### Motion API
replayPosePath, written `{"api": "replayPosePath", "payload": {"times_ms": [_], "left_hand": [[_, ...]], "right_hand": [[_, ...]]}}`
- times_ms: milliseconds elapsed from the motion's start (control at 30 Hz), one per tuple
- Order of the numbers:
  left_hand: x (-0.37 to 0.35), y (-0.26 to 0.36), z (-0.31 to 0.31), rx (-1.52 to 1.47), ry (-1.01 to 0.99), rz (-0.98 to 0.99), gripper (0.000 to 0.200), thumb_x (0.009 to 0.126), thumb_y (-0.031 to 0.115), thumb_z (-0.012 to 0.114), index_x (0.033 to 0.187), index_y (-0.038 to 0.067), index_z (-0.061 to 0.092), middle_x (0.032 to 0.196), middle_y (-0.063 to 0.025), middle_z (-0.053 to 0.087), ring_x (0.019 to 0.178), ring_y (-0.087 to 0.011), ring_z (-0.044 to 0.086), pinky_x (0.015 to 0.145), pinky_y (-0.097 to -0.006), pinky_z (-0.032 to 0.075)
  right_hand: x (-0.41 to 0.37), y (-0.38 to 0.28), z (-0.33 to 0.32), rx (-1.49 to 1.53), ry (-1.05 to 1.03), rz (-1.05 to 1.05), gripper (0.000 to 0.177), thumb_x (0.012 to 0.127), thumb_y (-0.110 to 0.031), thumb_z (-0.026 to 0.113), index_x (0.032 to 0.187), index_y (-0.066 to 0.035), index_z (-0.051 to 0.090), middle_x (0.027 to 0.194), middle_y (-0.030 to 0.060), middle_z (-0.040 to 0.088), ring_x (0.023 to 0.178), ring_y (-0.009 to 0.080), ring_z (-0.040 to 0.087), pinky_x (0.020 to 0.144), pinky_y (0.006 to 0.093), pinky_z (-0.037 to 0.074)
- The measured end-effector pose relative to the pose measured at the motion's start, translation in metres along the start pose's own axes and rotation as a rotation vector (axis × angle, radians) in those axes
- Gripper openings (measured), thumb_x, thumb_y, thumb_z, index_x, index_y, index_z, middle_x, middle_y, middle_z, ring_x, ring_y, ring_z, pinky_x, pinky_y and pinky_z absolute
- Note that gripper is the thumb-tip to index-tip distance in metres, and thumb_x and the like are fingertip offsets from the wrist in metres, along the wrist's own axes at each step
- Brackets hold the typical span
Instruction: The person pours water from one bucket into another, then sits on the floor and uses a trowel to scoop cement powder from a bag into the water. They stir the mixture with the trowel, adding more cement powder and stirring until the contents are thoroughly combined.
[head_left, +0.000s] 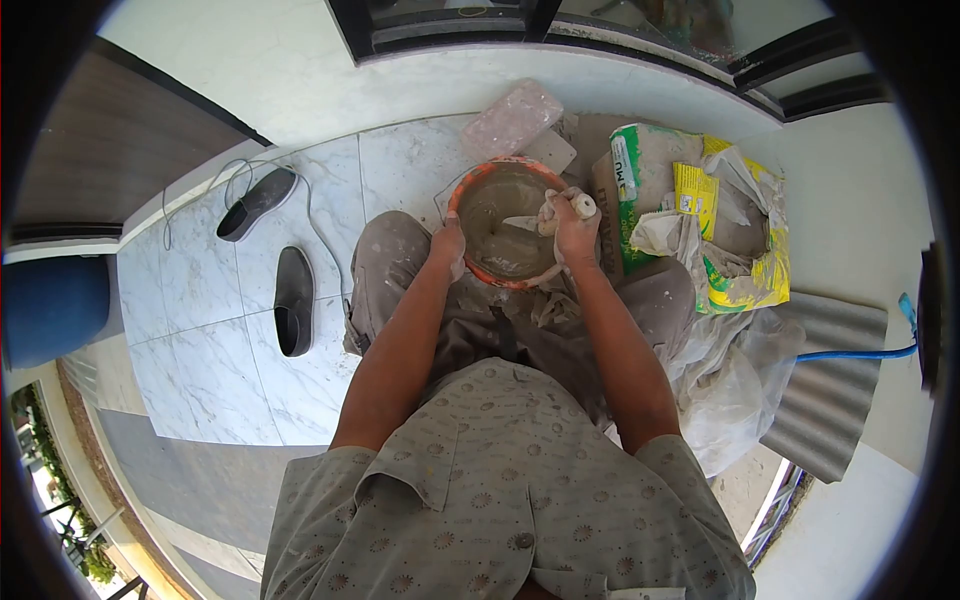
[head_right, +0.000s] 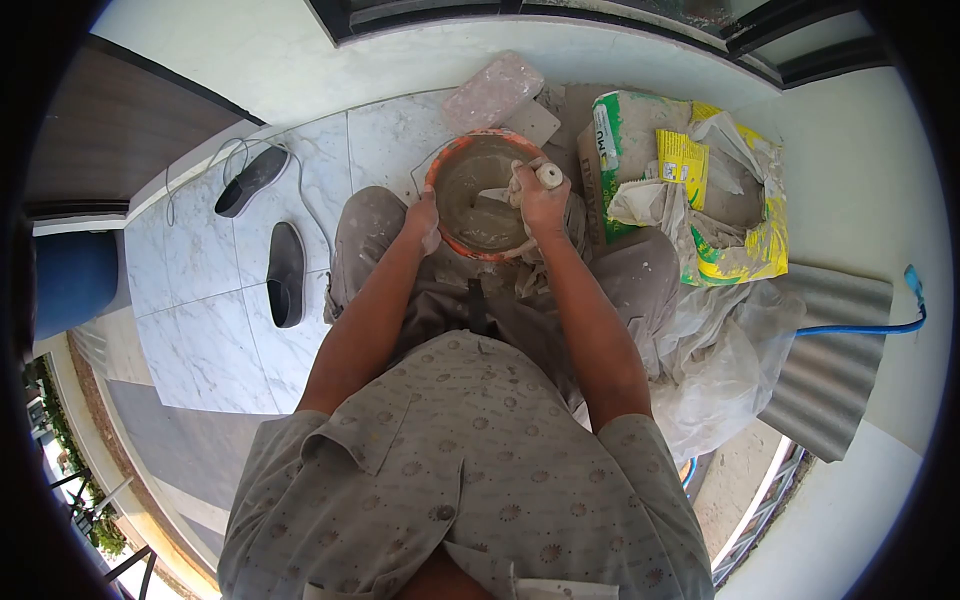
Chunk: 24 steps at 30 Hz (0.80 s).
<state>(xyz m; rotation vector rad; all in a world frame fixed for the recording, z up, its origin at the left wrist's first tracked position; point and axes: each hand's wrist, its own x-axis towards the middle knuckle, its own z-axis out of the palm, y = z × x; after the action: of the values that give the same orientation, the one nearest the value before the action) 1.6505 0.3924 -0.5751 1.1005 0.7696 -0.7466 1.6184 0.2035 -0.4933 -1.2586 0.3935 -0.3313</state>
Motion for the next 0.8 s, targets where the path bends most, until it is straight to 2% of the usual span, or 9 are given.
{"api": "replayPosePath", "payload": {"times_ms": [67,167,267,367,467,567,600,700,800], "left_hand": [[0.003,-0.001,-0.002,0.064,0.016,-0.026,0.064,0.1,0.048,0.033,0.144,0.001,0.028,0.148,-0.015,0.034,0.13,-0.0272,0.04,0.109,-0.043,0.031],[-0.009,0.003,0.002,0.037,-0.004,-0.022,0.065,0.1,0.049,0.033,0.145,0.002,0.027,0.149,-0.0138,0.033,0.132,-0.0269,0.039,0.109,-0.0418,0.03],[-0.003,-0.001,-0.001,-0.083,-0.094,0.025,0.067,0.1,0.05,0.033,0.145,0.002,0.027,0.149,-0.0122,0.033,0.132,-0.0269,0.038,0.109,-0.0408,0.03],[-0.02,0.01,0.008,0.028,0.04,-0.015,0.064,0.1,0.049,0.033,0.144,0.002,0.029,0.147,-0.0119,0.035,0.131,-0.0273,0.04,0.108,-0.0421,0.032],[-0.004,0.001,0.0,0.038,-0.001,0.002,0.061,0.101,0.047,0.033,0.142,0.002,0.031,0.145,-0.0127,0.037,0.128,-0.0276,0.042,0.107,-0.0437,0.034],[0.004,-0.003,-0.002,-0.035,-0.019,0.001,0.06,0.101,0.046,0.032,0.142,0.003,0.031,0.144,-0.0131,0.038,0.128,-0.0275,0.043,0.106,-0.0445,0.034],[0.007,-0.005,-0.002,-0.037,-0.027,0.001,0.06,0.101,0.046,0.032,0.142,0.003,0.031,0.144,-0.0131,0.038,0.128,-0.0276,0.043,0.106,-0.0444,0.034],[0.008,-0.004,-0.004,-0.03,-0.041,0.013,0.059,0.101,0.046,0.032,0.143,0.004,0.031,0.144,-0.0134,0.038,0.128,-0.0279,0.042,0.106,-0.0444,0.035],[0.001,-0.001,-0.001,-0.01,-0.026,0.036,0.058,0.101,0.045,0.033,0.143,0.004,0.03,0.144,-0.0136,0.038,0.128,-0.0281,0.042,0.106,-0.0444,0.035]], "right_hand": [[0.002,-0.043,0.012,0.101,-0.018,-0.022,0.019,0.085,-0.002,0.063,0.073,-0.005,0.049,0.064,0.0043,0.054,0.057,0.0126,0.052,0.056,0.0303,0.045],[0.013,-0.055,0.013,0.205,0.095,-0.102,0.018,0.085,0.001,0.06,0.075,-0.007,0.049,0.064,0.0043,0.051,0.057,0.0164,0.052,0.059,0.033,0.046],[0.01,-0.003,-0.001,0.056,0.144,-0.036,0.017,0.085,0.0,0.061,0.075,-0.007,0.049,0.063,0.0049,0.051,0.058,0.0164,0.052,0.058,0.033,0.045],[0.006,0.021,-0.006,0.03,0.095,0.031,0.016,0.083,0.0,0.062,0.075,-0.006,0.05,0.062,0.0053,0.051,0.056,0.0156,0.052,0.057,0.0329,0.045],[0.005,-0.042,0.014,0.217,0.067,0.007,0.017,0.082,0.001,0.064,0.076,-0.006,0.05,0.062,0.0046,0.052,0.053,0.0144,0.049,0.054,0.0331,0.044],[0.018,-0.056,0.018,0.335,0.072,-0.076,0.017,0.084,0.0,0.064,0.076,-0.006,0.05,0.062,0.0049,0.051,0.054,0.015,0.048,0.055,0.0339,0.045],[0.013,-0.06,0.028,0.302,0.072,-0.164,0.018,0.084,-0.002,0.065,0.075,-0.006,0.05,0.062,0.0036,0.052,0.055,0.0133,0.049,0.055,0.0322,0.045],[0.01,0.003,0.017,0.047,0.043,-0.123,0.017,0.084,-0.003,0.066,0.074,-0.005,0.052,0.064,0.0024,0.055,0.058,0.011,0.052,0.054,0.0289,0.045],[-0.012,0.033,0.012,-0.125,-0.027,-0.068,0.017,0.084,-0.005,0.068,0.074,-0.004,0.054,0.067,0.0017,0.058,0.059,0.0084,0.054,0.052,0.0257,0.044]]}}
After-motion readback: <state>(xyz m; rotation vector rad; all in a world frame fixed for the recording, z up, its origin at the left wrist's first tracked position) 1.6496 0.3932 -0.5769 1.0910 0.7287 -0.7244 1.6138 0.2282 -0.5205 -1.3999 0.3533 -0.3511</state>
